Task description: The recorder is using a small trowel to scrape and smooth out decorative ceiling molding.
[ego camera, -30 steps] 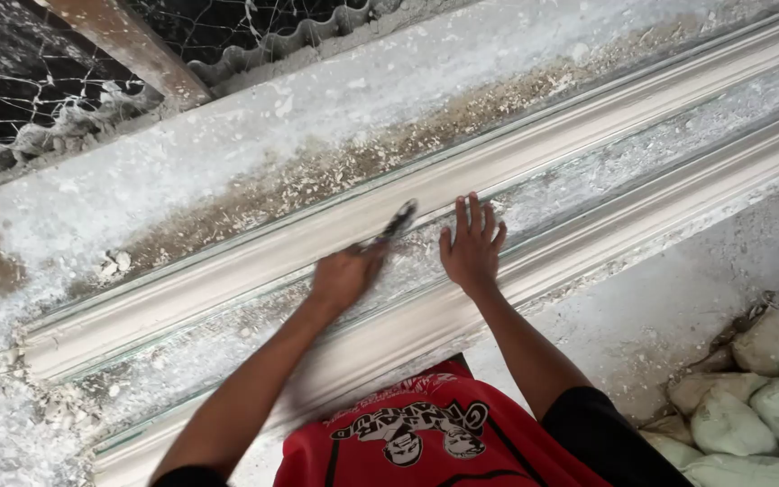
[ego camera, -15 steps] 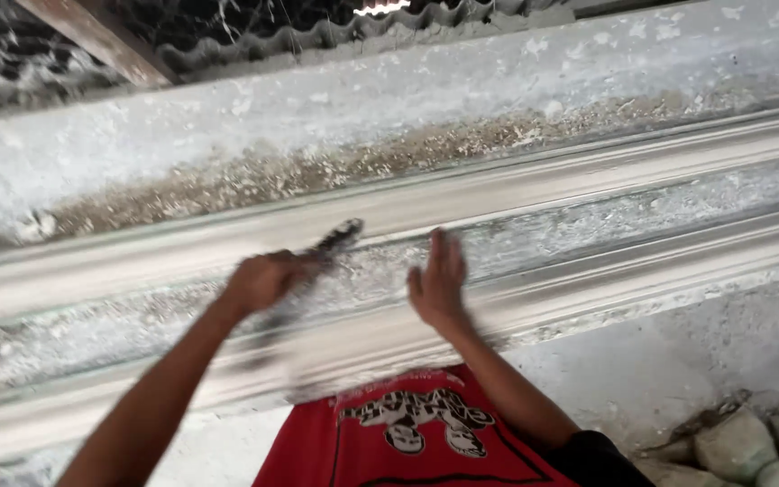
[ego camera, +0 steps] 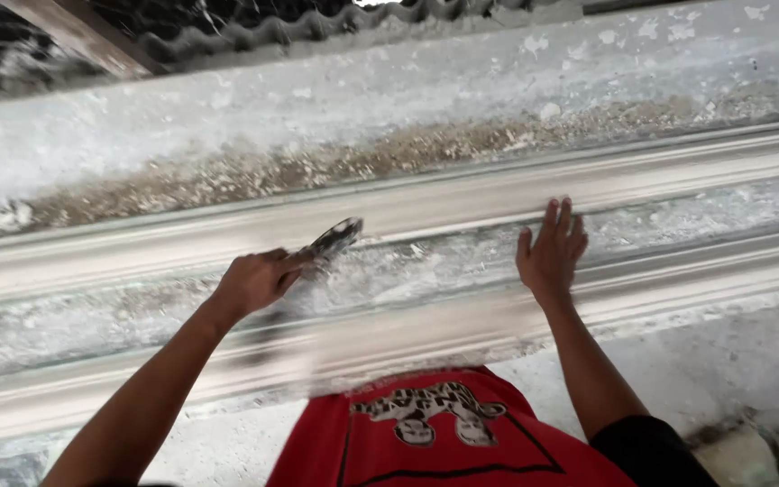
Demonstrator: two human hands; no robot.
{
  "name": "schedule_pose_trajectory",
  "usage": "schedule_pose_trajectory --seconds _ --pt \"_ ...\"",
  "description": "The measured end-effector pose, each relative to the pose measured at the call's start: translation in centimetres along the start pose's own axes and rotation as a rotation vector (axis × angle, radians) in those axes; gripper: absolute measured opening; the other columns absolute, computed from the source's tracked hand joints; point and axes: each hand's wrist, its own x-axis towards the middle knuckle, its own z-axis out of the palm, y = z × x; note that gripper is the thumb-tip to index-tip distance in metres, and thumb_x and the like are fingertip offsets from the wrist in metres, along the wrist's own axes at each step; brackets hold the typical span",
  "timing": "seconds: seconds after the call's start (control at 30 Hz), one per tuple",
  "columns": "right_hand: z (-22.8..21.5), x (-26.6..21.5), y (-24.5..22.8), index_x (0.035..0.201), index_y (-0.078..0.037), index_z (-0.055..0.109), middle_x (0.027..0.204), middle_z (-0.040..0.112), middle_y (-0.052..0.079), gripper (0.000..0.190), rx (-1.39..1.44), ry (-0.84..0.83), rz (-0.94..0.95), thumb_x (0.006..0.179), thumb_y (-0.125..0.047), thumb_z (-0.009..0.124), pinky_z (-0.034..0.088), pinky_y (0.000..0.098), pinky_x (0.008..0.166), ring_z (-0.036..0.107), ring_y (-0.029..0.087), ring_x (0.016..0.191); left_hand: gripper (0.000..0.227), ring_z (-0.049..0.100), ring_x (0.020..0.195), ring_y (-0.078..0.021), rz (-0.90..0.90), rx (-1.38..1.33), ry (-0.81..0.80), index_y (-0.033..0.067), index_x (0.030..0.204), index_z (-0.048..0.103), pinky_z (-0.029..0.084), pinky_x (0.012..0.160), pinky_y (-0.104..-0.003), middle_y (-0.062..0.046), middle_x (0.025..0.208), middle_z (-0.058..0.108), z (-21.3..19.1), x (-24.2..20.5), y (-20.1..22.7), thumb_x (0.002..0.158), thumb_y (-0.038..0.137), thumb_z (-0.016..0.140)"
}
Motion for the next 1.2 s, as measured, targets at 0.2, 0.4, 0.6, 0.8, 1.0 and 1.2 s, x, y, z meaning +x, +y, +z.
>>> schedule_pose_trajectory --seconds 0.2,0.4,0.6,0.8,1.0,1.2 --pt "0.3 -0.5 0.9 0.165 -0.002 0.024 0.170 0.019 0.027 0.070 0.069 0.028 -0.023 0.108 -0.038 0.046 0.016 0.0694 0.121 0.021 0.050 0.154 0.038 0.065 0.052 -0.0232 0.013 -0.035 -0.041 0.0246 0.134 0.069 0.056 0.046 -0.040 -0.011 0.082 0.074 -1.1 3.1 4.5 0.096 0.023 0.064" --pt "-0.2 -0.5 0.3 0.161 0.004 0.027 0.167 0.022 0.031 0.072 0.043 0.053 -0.016 0.107 -0.040 0.048 0.017 0.0681 0.122 0.023 0.049 0.153 0.031 0.064 0.047 -0.0203 -0.018 -0.127 -0.033 0.0266 0.128 0.071 0.055 0.042 -0.037 -0.009 0.085 0.076 -0.4 2.4 3.7 0.098 0.027 0.062" --pt "-0.3 -0.5 0.8 0.162 0.002 0.029 0.168 0.022 0.030 0.071 0.052 0.054 -0.020 0.108 -0.040 0.048 0.017 0.0678 0.121 0.023 0.049 0.154 0.034 0.064 0.054 -0.0223 0.086 -0.049 0.129 0.0276 0.127 0.073 0.055 0.046 -0.039 -0.008 0.083 0.075 0.8 3.6 5.4 0.095 0.027 0.064" --pt "-0.3 -0.6 0.5 0.160 0.004 0.029 0.166 0.023 0.030 0.075 0.012 0.059 -0.030 0.106 -0.044 0.051 0.019 0.0694 0.119 0.024 0.049 0.152 0.031 0.068 0.058 -0.0196 0.015 -0.094 0.002 0.0295 0.128 0.071 0.058 0.048 -0.040 -0.008 0.091 0.076 1.4 4.0 4.5 0.099 0.030 0.061" --pt "-0.3 -0.7 0.8 0.161 0.004 0.029 0.167 0.024 0.031 0.077 0.020 0.076 -0.047 0.106 -0.045 0.052 0.020 0.0706 0.120 0.024 0.050 0.153 0.034 0.066 0.054 -0.0224 0.057 -0.036 0.038 0.0283 0.129 0.071 0.056 0.045 -0.039 -0.012 0.094 0.075 2.1 5.7 7.3 0.096 0.030 0.063" --pt "0.1 -0.6 0.6 0.159 0.004 0.029 0.166 0.023 0.031 0.082 0.012 0.054 -0.022 0.103 -0.051 0.053 0.018 0.0701 0.119 0.024 0.050 0.152 0.037 0.069 0.057 -0.0200 -0.121 -0.137 -0.161 0.0339 0.141 0.062 0.060 0.050 -0.038 -0.009 0.085 0.073 1.2 5.9 7.1 0.104 0.035 0.056"
